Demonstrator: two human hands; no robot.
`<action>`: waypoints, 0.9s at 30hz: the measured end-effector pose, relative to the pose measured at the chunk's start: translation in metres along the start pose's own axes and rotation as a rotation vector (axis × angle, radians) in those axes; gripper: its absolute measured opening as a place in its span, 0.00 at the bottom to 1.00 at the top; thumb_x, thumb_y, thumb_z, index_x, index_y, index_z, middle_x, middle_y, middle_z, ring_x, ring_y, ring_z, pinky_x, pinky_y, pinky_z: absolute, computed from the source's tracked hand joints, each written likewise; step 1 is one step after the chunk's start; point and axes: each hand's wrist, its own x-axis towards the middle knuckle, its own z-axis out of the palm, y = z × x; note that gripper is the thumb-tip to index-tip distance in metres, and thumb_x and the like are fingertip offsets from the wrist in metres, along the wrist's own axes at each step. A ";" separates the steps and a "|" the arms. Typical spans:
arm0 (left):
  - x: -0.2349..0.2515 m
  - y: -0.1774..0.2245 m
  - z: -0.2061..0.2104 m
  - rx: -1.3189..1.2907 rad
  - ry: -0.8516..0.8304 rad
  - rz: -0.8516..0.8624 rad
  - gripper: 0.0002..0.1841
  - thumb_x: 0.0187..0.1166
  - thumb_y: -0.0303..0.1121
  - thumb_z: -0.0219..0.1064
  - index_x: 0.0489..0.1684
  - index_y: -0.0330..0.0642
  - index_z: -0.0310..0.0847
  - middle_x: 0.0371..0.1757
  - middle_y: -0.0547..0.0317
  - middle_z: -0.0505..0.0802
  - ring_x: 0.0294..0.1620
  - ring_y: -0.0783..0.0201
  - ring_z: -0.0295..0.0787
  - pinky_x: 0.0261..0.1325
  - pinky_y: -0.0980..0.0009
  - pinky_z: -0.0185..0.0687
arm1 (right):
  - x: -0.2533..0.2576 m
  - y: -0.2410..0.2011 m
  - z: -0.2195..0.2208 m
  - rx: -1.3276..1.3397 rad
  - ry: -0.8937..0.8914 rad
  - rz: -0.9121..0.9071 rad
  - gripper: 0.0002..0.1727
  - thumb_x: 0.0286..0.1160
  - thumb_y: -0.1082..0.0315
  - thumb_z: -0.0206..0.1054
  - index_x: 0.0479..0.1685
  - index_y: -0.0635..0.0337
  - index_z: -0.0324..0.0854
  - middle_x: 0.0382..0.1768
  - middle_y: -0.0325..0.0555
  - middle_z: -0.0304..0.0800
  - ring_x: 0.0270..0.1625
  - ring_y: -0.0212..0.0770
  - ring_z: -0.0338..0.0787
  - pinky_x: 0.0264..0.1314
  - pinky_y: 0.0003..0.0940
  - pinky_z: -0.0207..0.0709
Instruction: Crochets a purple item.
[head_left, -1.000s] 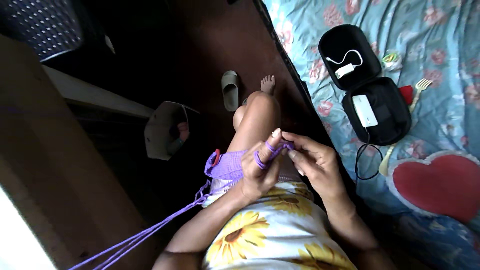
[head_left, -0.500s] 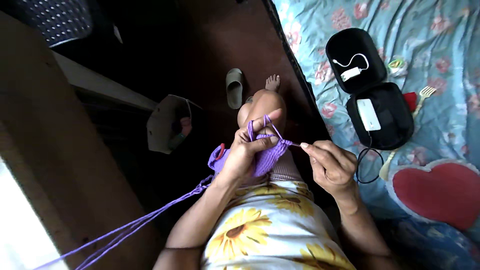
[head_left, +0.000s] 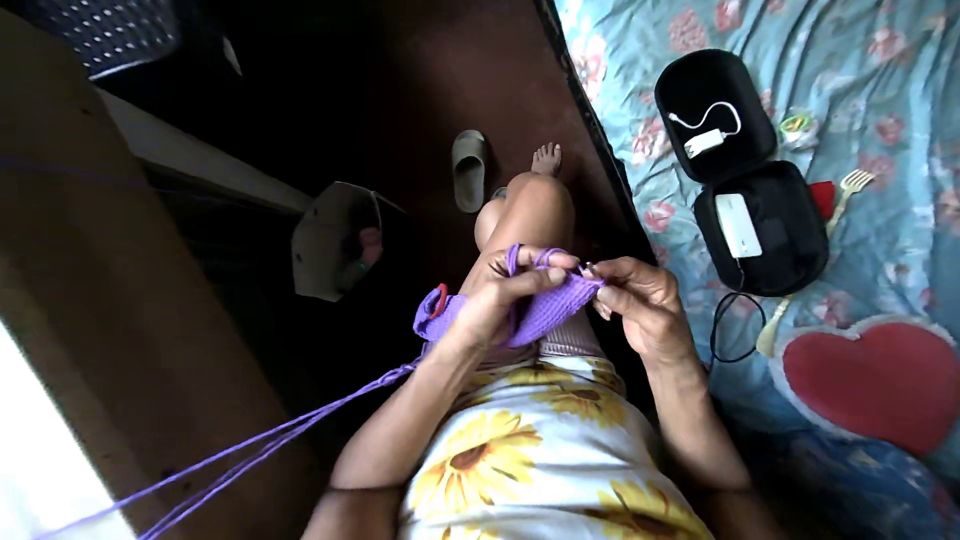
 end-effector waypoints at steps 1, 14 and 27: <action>0.001 0.005 -0.008 0.032 -0.027 0.011 0.07 0.76 0.30 0.67 0.32 0.47 0.92 0.32 0.64 0.94 0.28 0.77 0.88 0.32 0.79 0.84 | 0.001 -0.001 -0.004 0.026 -0.009 0.004 0.10 0.77 0.66 0.70 0.52 0.47 0.94 0.40 0.30 0.94 0.31 0.19 0.84 0.35 0.17 0.79; 0.008 0.026 -0.042 0.131 -0.219 0.306 0.17 0.81 0.52 0.66 0.51 0.53 0.95 0.65 0.61 0.92 0.68 0.60 0.87 0.70 0.62 0.82 | 0.005 0.000 -0.007 0.226 -0.183 0.073 0.10 0.78 0.68 0.69 0.53 0.49 0.93 0.37 0.36 0.95 0.32 0.24 0.89 0.38 0.21 0.85; 0.008 0.016 0.001 0.229 0.000 0.085 0.53 0.70 0.13 0.66 0.96 0.57 0.38 0.44 0.56 0.95 0.35 0.68 0.93 0.38 0.77 0.89 | -0.002 -0.011 0.006 -0.585 0.088 -0.164 0.16 0.81 0.76 0.63 0.62 0.65 0.89 0.42 0.40 0.90 0.38 0.21 0.84 0.42 0.14 0.80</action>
